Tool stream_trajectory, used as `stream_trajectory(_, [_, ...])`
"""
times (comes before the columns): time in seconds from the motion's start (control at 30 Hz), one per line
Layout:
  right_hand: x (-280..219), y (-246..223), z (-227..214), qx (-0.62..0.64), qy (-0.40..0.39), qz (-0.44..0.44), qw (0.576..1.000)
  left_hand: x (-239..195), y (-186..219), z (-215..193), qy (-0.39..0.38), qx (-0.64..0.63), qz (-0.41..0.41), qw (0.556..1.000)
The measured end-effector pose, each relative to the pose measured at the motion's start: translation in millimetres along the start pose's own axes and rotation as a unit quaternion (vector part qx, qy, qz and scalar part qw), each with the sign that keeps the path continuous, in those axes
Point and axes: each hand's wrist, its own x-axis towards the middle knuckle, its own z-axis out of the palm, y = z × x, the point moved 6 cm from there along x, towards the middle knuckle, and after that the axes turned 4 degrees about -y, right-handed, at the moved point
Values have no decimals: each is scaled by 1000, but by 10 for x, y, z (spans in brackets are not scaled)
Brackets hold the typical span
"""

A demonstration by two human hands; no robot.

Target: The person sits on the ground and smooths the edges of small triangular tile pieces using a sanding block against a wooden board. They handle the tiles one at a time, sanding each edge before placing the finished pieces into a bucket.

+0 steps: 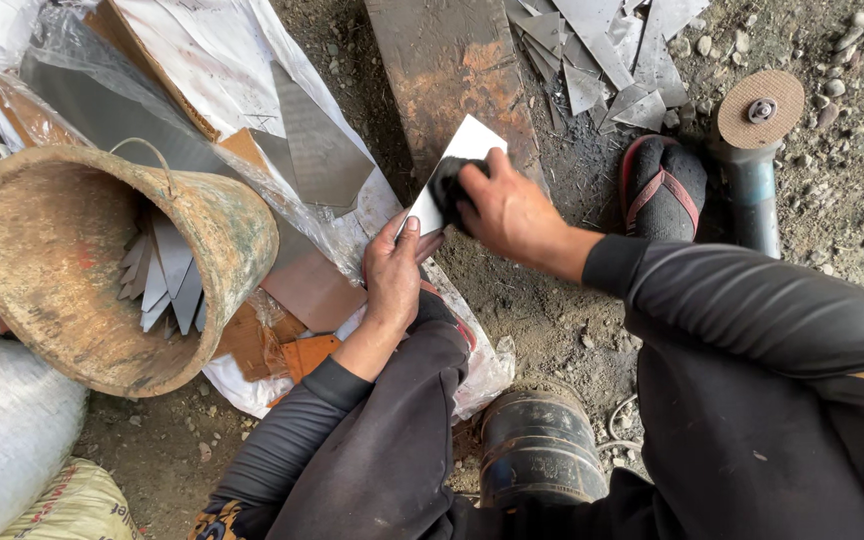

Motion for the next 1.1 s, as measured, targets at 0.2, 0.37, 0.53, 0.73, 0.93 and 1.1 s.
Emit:
stream_trajectory(0.2, [152, 561, -68, 26, -21, 127, 991, -10, 36, 50, -37, 15, 29, 999])
stream_trajectory(0.37, [7, 341, -79, 37, -10, 133, 990, 23, -59, 7, -50, -17, 55, 997])
stream_trajectory(0.53, [-220, -342, -7, 63, -47, 42, 996, 20, -145, -74, 11, 30, -7, 999])
stream_trajectory(0.73, [-215, -532, -141, 95, -16, -54, 994, -134, 205, 156, -128, -151, 51, 979])
stream_trajectory(0.93, [-83, -363, -419, 91, 52, 14, 994, -224, 386, 372, -204, -155, 49, 965])
stream_trajectory(1.1, [-286, -636, -243, 114, -24, -12, 993, -236, 351, 296, -172, -175, 8, 969])
